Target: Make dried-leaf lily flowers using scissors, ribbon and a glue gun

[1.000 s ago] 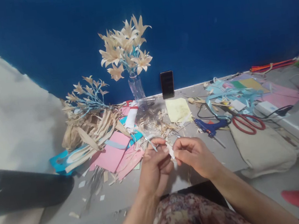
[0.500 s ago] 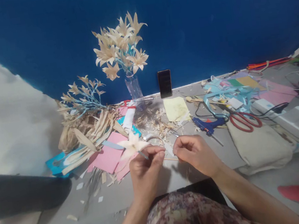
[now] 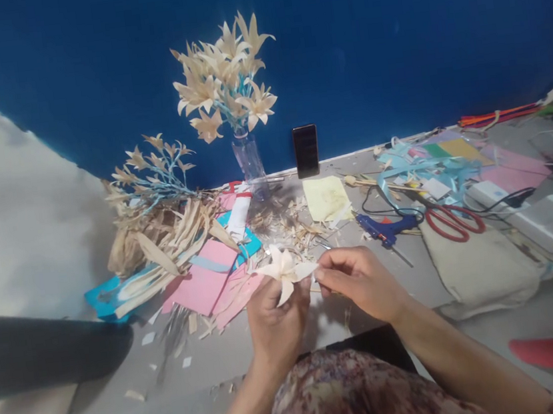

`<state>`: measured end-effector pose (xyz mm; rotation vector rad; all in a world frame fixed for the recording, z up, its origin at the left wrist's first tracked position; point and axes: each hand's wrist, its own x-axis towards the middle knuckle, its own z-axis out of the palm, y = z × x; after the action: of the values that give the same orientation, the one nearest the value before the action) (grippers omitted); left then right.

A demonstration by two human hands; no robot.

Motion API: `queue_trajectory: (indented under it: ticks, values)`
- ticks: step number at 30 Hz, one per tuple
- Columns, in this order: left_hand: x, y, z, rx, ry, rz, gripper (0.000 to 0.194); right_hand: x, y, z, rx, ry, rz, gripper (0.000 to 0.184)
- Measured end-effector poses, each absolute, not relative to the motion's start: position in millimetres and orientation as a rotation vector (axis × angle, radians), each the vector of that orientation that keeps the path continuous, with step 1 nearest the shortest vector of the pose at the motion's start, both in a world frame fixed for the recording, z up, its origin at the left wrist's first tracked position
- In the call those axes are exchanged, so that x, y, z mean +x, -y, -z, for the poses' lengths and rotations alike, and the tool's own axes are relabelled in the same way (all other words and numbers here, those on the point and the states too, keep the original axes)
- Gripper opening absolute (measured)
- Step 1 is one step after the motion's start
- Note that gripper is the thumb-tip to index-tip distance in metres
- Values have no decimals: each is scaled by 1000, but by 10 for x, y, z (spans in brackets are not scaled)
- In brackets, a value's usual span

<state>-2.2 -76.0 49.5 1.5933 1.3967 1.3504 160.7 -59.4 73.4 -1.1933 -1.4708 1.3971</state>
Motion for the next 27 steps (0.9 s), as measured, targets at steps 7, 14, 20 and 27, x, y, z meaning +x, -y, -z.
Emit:
queue_trajectory:
  ticks: [7,14,20,27]
  values:
    - [-50,750,-403,1548,-1411,-1297,18,1657,606,-726,-1168,1589,-1402,39]
    - [-17,755,-546,1639,-1446,-1340,25,1596,649,-767,-1326,1807,-955,18]
    - [7,783,-735,1773,-1389,-1328,30,1607,651,-774,-1363,2003,-663,10]
    - [-36,796,-570,1669,-1431,-1264,29,1589,659,-780,-1335,1945,-723,19]
